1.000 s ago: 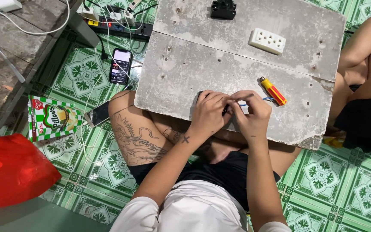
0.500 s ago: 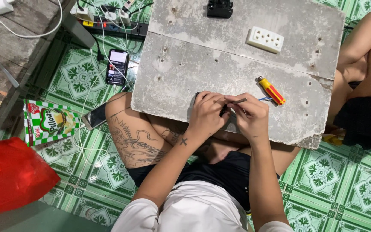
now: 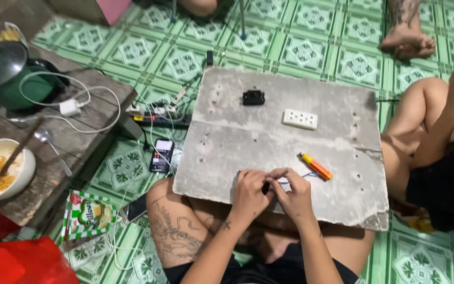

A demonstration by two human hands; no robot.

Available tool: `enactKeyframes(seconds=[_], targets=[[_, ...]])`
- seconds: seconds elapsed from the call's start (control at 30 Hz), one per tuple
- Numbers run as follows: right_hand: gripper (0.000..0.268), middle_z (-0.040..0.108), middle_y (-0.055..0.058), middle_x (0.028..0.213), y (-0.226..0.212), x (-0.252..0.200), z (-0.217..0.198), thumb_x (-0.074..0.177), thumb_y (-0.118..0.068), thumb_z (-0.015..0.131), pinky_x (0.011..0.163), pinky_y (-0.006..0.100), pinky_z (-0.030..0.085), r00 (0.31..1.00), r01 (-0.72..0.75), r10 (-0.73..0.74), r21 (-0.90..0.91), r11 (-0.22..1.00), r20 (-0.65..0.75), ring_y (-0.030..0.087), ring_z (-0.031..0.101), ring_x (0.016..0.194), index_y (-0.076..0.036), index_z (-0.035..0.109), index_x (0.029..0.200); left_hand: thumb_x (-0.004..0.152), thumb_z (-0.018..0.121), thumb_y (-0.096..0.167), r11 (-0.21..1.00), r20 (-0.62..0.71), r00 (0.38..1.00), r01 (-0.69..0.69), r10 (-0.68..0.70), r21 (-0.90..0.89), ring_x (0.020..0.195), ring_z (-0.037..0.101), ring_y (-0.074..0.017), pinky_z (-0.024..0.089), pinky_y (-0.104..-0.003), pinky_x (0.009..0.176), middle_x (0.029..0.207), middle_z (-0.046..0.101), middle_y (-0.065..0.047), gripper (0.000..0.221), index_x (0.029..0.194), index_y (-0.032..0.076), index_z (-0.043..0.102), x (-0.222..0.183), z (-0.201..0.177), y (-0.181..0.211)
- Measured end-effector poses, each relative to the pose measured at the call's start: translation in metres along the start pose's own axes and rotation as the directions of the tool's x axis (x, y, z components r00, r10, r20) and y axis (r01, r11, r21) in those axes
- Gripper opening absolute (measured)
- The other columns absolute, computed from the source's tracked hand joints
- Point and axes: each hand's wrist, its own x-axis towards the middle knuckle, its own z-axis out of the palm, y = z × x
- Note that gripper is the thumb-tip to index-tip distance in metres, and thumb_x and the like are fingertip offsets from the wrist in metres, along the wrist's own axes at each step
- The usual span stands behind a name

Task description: The person sits on the floor and uses a screwdriver to disassemble a small black electrical component, removing screws and separating internal parts. They then reassemble the component by inserting brass contacts and tightening screws, working on a small table placed on their lap.

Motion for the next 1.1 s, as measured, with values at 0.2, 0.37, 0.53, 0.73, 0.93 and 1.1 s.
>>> enactKeyframes(seconds=[0.2, 0.37, 0.53, 0.73, 0.93, 1.1], targets=[[0.014, 0.078, 0.000, 0.073, 0.001, 0.003, -0.005, 0.076, -0.008, 0.087, 0.068, 0.034, 0.060, 0.997, -0.014, 0.017, 0.044, 0.999, -0.072, 0.024, 0.076, 0.069, -0.017, 0.082, 0.084, 0.074, 0.078, 0.020, 1.000, -0.012, 1.000, 0.025, -0.025, 0.013, 0.092, 0.074, -0.0202, 0.049, -0.042, 0.097, 0.083, 0.077, 0.002, 0.009, 0.079, 0.015, 0.073, 0.009, -0.015, 0.016], [0.014, 0.077, 0.001, 0.072, 0.001, 0.004, -0.005, 0.078, -0.005, 0.085, 0.067, 0.034, 0.060, 0.998, -0.012, 0.016, 0.065, 0.998, -0.062, 0.025, 0.076, 0.067, -0.015, 0.083, 0.087, 0.073, 0.078, 0.018, 1.000, -0.015, 1.000, 0.017, -0.017, 0.020, 0.092, 0.074, -0.0199, 0.050, -0.041, 0.096, 0.084, 0.076, 0.001, 0.010, 0.082, 0.014, 0.074, 0.010, -0.012, 0.011], [0.020, 0.077, 0.019, 0.082, 0.005, -0.007, -0.010, 0.086, 0.008, 0.072, 0.066, 0.048, 0.059, 0.997, -0.025, 0.023, 0.030, 0.999, 0.070, 0.044, 0.074, 0.076, -0.001, 0.078, 0.103, 0.069, 0.082, 0.014, 1.000, -0.016, 1.000, 0.011, -0.012, -0.008, 0.089, 0.074, -0.0253, 0.051, -0.045, 0.095, 0.080, 0.075, -0.006, 0.013, 0.079, 0.010, 0.075, 0.006, -0.010, 0.014], [0.033, 0.077, 0.020, 0.099, 0.004, -0.004, -0.007, 0.094, 0.012, 0.059, 0.079, 0.047, 0.060, 0.988, -0.133, 0.118, 0.161, 0.978, 0.100, 0.040, 0.076, 0.089, 0.003, 0.066, 0.125, 0.075, 0.079, 0.016, 0.997, 0.016, 0.998, 0.057, -0.058, 0.053, 0.093, 0.074, -0.0199, 0.049, -0.040, 0.098, 0.084, 0.077, -0.001, 0.009, 0.081, 0.011, 0.077, 0.009, -0.008, 0.013], [0.009, 0.073, 0.004, 0.084, 0.015, -0.001, -0.008, 0.086, -0.007, 0.083, 0.075, 0.036, 0.058, 0.999, -0.050, 0.052, 0.130, 0.990, -0.008, 0.025, 0.072, 0.076, -0.011, 0.077, 0.091, 0.076, 0.079, 0.016, 0.999, 0.005, 1.000, 0.029, -0.029, 0.018, 0.093, 0.074, -0.0197, 0.049, -0.039, 0.098, 0.089, 0.078, 0.001, 0.016, 0.091, 0.015, 0.076, 0.009, -0.006, 0.012], [0.034, 0.081, 0.012, 0.090, 0.011, 0.001, -0.016, 0.088, 0.007, 0.075, 0.078, 0.032, 0.060, 0.989, -0.135, 0.143, 0.221, 0.966, -0.022, 0.023, 0.079, 0.081, -0.002, 0.075, 0.121, 0.076, 0.080, 0.017, 0.999, -0.010, 1.000, 0.030, -0.029, 0.017, 0.095, 0.074, -0.0167, 0.050, -0.037, 0.096, 0.092, 0.079, 0.004, 0.014, 0.089, 0.017, 0.076, 0.004, 0.003, 0.000]])
